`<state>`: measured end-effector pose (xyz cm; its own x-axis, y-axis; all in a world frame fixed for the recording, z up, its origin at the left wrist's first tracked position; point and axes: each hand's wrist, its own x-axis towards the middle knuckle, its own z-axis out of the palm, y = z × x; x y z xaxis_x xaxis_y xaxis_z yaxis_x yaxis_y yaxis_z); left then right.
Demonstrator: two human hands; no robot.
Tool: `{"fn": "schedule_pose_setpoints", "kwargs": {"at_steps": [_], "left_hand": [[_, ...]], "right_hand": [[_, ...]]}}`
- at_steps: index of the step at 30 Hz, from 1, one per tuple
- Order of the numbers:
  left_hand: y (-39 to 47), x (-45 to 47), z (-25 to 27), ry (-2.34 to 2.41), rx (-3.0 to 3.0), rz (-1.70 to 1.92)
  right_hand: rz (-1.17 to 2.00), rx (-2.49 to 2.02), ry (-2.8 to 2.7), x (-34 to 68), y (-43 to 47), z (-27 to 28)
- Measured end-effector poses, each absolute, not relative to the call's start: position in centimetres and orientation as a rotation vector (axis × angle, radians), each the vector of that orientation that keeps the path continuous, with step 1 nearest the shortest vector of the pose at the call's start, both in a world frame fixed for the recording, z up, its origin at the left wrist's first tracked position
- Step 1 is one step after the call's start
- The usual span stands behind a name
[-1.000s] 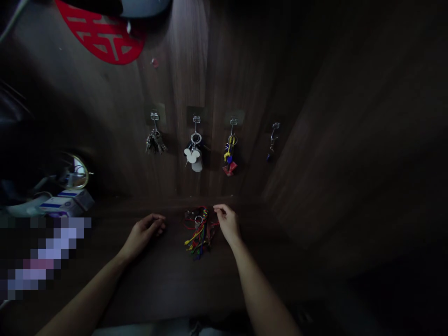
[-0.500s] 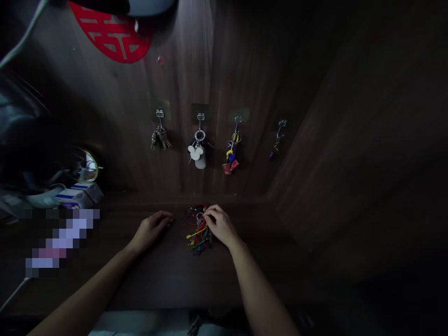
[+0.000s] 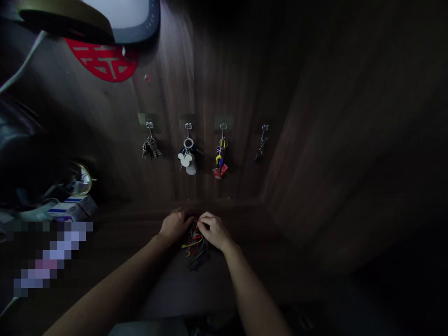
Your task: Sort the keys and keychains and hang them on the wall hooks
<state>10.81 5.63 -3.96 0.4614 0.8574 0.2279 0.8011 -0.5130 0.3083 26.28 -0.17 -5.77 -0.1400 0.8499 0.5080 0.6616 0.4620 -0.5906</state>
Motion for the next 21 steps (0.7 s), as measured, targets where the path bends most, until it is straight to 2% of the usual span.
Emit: {"fn": "schedule_pose_setpoints", "kwargs": {"at_steps": [13,21], "left_hand": [[5.7,10.6,-4.6,1.378,2.597,0.522],[6.1,6.9,-5.2,1.303,2.095,1.02]], "right_hand": [[0.095,-1.438,-1.776,26.7,0.3,-6.3],[0.095,-1.422,-1.749,26.7,0.4,-6.6]]}}
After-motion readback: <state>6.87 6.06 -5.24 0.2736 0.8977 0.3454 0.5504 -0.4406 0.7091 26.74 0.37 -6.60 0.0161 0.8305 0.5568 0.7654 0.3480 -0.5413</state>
